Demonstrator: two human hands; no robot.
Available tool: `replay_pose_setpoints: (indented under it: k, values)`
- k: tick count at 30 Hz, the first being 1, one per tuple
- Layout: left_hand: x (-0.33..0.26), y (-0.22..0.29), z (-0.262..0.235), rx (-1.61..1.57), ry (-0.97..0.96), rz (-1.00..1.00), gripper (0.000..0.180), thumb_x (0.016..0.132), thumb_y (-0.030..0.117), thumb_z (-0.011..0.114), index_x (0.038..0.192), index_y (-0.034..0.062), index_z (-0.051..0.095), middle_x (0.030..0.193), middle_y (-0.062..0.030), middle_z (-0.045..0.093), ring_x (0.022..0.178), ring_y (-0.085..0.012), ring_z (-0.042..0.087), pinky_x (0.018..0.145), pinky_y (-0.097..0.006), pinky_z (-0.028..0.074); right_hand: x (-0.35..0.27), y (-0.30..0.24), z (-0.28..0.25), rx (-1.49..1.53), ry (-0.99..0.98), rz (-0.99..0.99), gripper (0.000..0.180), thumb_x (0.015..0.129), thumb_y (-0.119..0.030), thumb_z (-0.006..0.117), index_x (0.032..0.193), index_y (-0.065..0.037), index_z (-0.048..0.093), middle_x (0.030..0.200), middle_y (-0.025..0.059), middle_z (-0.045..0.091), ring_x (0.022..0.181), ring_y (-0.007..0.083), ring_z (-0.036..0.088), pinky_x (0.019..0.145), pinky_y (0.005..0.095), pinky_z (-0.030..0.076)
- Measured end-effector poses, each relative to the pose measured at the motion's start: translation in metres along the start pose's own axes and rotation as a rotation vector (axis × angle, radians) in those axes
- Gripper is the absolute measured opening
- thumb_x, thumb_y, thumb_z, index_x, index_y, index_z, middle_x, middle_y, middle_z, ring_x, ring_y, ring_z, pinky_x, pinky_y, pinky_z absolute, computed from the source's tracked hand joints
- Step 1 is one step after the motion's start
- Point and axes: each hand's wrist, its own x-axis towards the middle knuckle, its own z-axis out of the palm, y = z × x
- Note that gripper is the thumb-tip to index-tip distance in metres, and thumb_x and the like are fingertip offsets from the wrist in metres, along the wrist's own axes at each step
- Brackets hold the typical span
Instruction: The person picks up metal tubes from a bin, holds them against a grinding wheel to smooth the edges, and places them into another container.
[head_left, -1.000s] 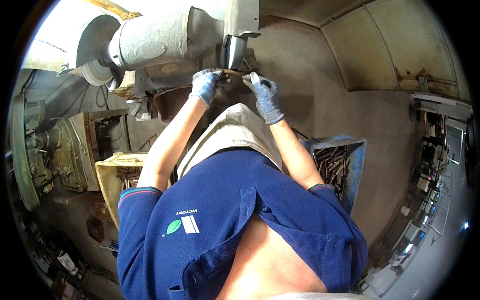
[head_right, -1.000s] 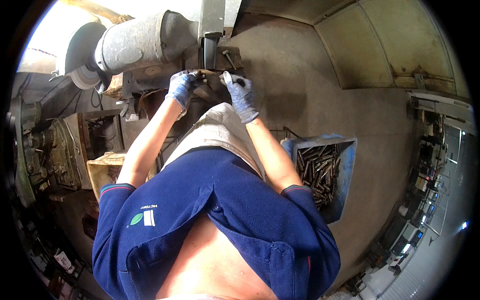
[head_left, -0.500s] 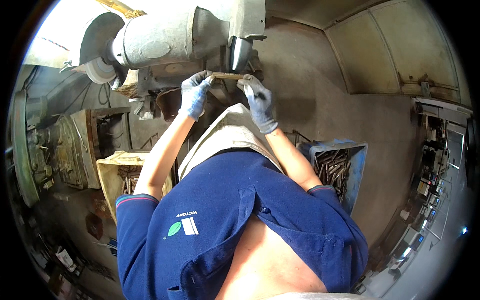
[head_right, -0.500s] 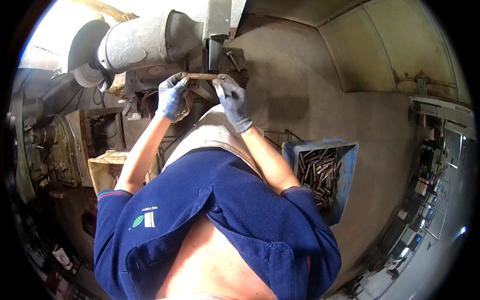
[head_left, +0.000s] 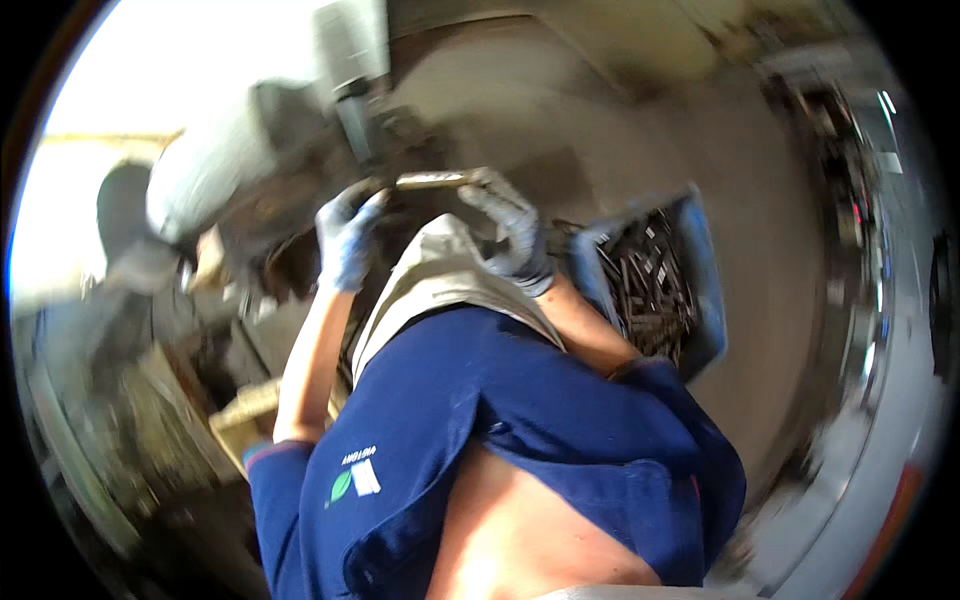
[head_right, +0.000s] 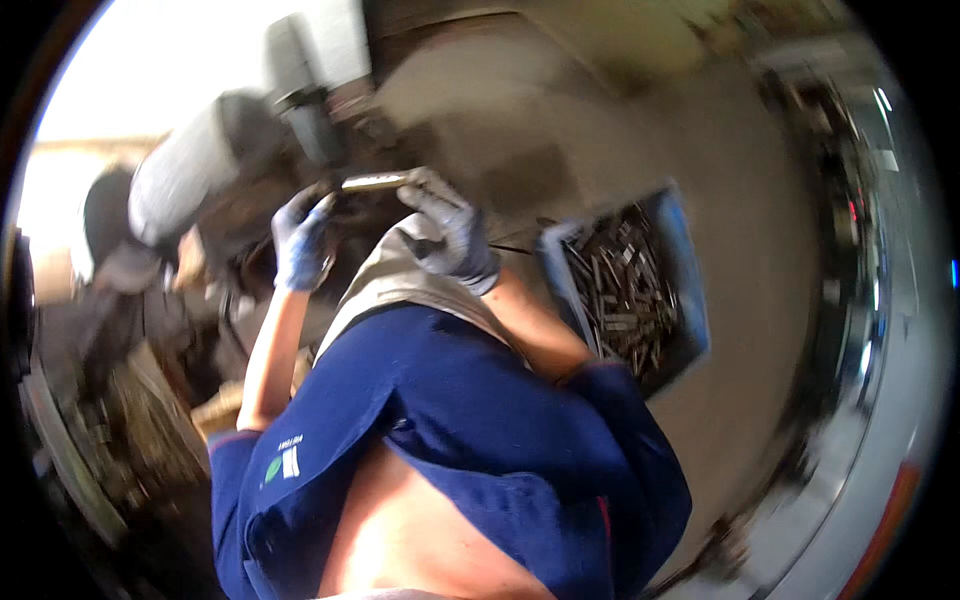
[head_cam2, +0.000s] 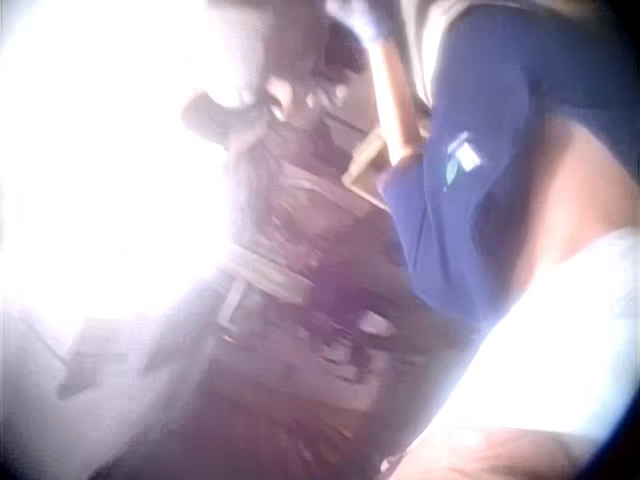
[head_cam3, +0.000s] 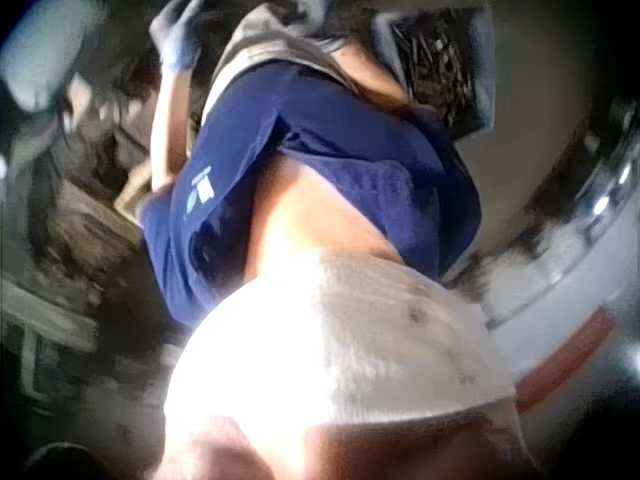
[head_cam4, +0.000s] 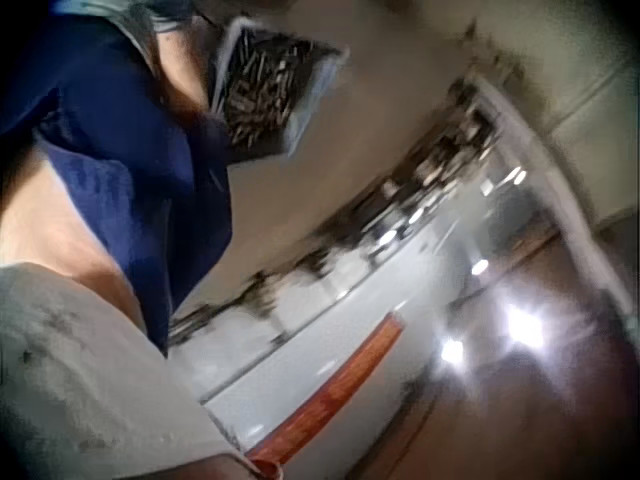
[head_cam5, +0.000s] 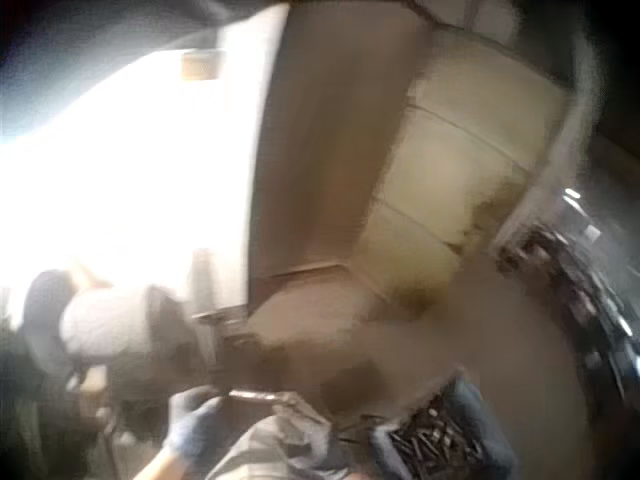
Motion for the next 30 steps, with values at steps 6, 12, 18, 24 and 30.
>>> replay_pose_setpoints:
  k: [6, 12, 18, 24, 30]
  values:
    - [0.003, -0.07, -0.031, -0.169, -0.233, -0.177, 0.013, 0.084, 0.006, 0.063, 0.095, -0.0013, 0.065, 0.08, 0.0004, 0.063, 0.069, -0.0041, 0.052, 0.064, -0.017, 0.041, -0.063, -0.004, -0.083, -0.295, 0.22, 0.369, 0.031, 0.069, -0.002, 0.073, 0.098, -0.002, 0.063, 0.11, 0.0102, 0.058, 0.093, 0.0188, 0.059, 0.082, 0.0274, 0.049]
    - [-0.012, -0.101, -0.039, 0.078, -0.152, -0.328, 0.006, 0.083, 0.009, 0.064, 0.086, 0.0047, 0.066, 0.072, 0.0037, 0.061, 0.057, -0.004, 0.047, 0.053, -0.02, 0.039, -0.188, -0.011, -0.171, -0.242, 0.854, 0.805, 0.015, 0.079, -0.006, 0.069, 0.094, -0.005, 0.065, 0.094, 0.0036, 0.064, 0.084, 0.0116, 0.059, 0.075, 0.0263, 0.05]
    - [-0.006, -0.101, -0.045, 0.119, -0.074, -0.334, 0.016, 0.082, 0.007, 0.064, 0.096, -0.0004, 0.065, 0.089, -0.0043, 0.065, 0.077, -0.0105, 0.058, 0.068, -0.023, 0.046, -0.282, -0.026, -0.234, -1.47, 0.348, 1.196, 0.037, 0.073, -0.039, 0.07, 0.087, -0.005, 0.07, 0.087, 0.0207, 0.065, 0.077, 0.0331, 0.064, 0.075, 0.0369, 0.05]
    - [-0.038, -0.065, -0.053, 0.399, -0.087, -0.191, 0.033, 0.085, 0.018, 0.061, 0.106, -0.0071, 0.061, 0.096, -0.014, 0.065, 0.088, -0.0177, 0.061, 0.078, -0.029, 0.048, -0.205, 0.038, -0.194, -0.808, 0.407, 1.011, 0.023, 0.08, -0.015, 0.067, 0.093, 0.004, 0.064, 0.087, 0.0099, 0.066, 0.075, 0.0185, 0.061, 0.073, 0.0312, 0.05]
    - [-0.125, -0.053, -0.134, -0.185, 0.402, -0.25, 0.03, 0.087, 0.026, 0.062, 0.089, -0.0036, 0.062, 0.075, -0.0115, 0.065, 0.061, -0.0165, 0.063, 0.059, -0.028, 0.051, -0.12, 0.055, -0.053, -0.01, 0.01, 0.849, 0.02, 0.083, -0.01, 0.066, 0.095, 0.005, 0.064, 0.095, 0.0084, 0.063, 0.089, 0.0134, 0.056, 0.083, 0.0266, 0.044]
